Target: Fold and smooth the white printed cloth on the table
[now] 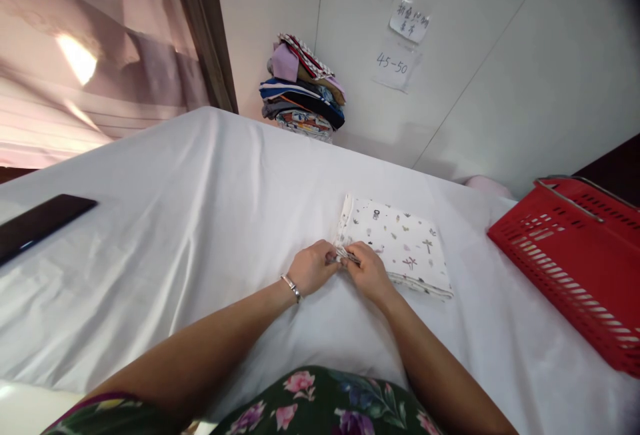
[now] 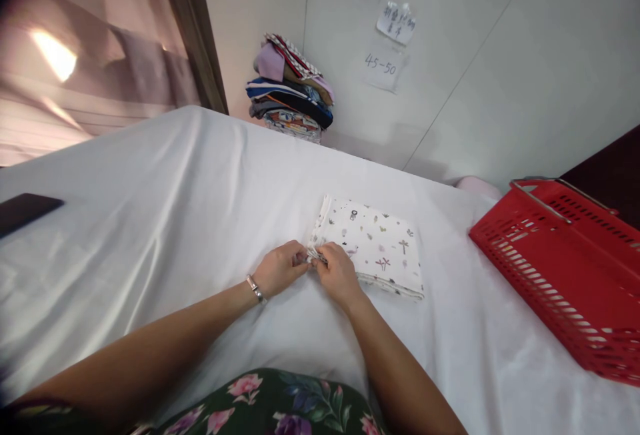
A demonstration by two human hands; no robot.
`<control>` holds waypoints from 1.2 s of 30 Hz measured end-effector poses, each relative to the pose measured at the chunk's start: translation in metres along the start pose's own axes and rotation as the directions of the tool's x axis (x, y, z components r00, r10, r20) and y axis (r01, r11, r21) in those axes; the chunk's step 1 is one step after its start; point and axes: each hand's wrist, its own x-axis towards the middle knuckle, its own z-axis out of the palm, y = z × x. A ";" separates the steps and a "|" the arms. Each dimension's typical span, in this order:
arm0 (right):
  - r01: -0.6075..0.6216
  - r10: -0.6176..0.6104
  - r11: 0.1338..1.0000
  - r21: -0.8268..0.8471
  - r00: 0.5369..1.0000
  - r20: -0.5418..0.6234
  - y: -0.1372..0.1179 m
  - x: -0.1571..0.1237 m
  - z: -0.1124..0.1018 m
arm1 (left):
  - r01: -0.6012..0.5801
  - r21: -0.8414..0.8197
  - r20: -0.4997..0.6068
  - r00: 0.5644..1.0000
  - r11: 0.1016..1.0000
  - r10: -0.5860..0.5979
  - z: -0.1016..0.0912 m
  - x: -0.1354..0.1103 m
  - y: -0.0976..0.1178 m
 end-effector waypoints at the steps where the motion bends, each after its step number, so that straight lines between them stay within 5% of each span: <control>1: -0.006 0.006 1.000 0.004 1.000 0.007 0.001 0.000 0.000 | -0.001 0.004 -0.002 1.000 1.000 0.001 0.000 0.000 0.000; 12: -0.085 0.084 0.996 -0.023 0.996 -0.028 -0.002 0.005 0.004 | -0.019 -0.044 -0.008 1.000 0.999 0.019 0.003 0.003 -0.001; 19: -0.003 0.044 0.986 0.169 0.970 -0.240 0.003 -0.002 0.000 | 0.014 -0.083 -0.006 1.000 0.996 -0.014 -0.004 0.005 -0.003; 24: 0.091 -0.092 0.996 -0.011 0.982 -0.165 0.000 -0.008 0.003 | 0.115 -0.094 0.039 0.993 0.989 -0.112 -0.012 0.005 -0.001; 30: -0.022 0.034 0.998 0.054 0.972 -0.231 0.002 -0.003 0.008 | 0.116 -0.058 0.039 0.993 0.992 -0.114 -0.011 0.003 0.001; 36: -0.020 0.026 0.999 0.030 0.975 -0.221 -0.003 -0.003 0.007 | 0.166 -0.112 0.039 0.986 0.980 -0.163 -0.013 0.003 0.005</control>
